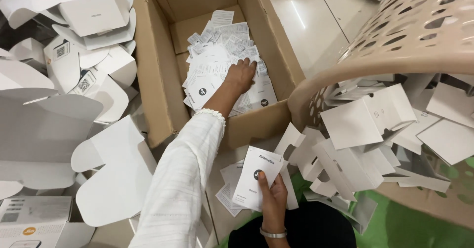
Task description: The person places leaflets into white electronic boxes and closes them.
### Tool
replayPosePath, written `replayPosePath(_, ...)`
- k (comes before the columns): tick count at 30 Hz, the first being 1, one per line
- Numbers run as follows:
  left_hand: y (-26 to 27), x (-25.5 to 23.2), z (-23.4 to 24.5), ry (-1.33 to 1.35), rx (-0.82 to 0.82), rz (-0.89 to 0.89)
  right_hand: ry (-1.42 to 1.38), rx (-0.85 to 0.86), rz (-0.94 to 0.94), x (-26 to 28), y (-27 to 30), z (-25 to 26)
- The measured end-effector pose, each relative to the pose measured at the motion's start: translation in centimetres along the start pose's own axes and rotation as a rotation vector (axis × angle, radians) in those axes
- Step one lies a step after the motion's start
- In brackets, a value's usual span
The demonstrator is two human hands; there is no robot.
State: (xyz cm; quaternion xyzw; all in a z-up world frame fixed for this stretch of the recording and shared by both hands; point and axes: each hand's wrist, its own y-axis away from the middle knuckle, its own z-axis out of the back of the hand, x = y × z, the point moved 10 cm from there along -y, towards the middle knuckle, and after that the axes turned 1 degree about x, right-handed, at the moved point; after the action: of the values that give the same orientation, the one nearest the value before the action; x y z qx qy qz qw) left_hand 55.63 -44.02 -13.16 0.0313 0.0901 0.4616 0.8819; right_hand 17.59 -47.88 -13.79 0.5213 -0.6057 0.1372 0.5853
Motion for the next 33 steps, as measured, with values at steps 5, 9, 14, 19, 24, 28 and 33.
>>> replayPosePath(5, -7.6, 3.2, -4.3, -0.072, -0.091, 0.057, 0.012, -0.057, -0.089, -0.1, 0.0, -0.1)
replayPosePath(9, -12.0, 4.9, -5.4, -0.076, -0.27, 0.043, -0.006, -0.007, -0.062, -0.5, -0.2, -0.2)
replayPosePath(14, -12.5, 6.7, -7.2, -0.004, -0.134, 0.066, -0.012, 0.001, -0.085, -0.7, -0.2, -0.5)
replayPosePath(19, -10.3, 5.4, -3.7, 0.055, -0.168, 0.048, 0.024, -0.033, -0.145, -0.8, -0.4, -0.6)
replayPosePath(24, -6.0, 2.4, 1.0, 0.012, -0.298, 0.004, 0.063, 0.02, -0.052, 0.0, -0.1, -1.0)
replayPosePath(28, 1.0, -1.0, 8.1, 0.087, -0.294, -0.001, 0.032, 0.06, 0.032, -0.7, -0.1, -0.8)
replayPosePath(33, 15.2, -5.4, 19.8, 0.468, -0.828, -0.043, 0.11, 0.091, 0.136, -1.0, 0.0, -0.5)
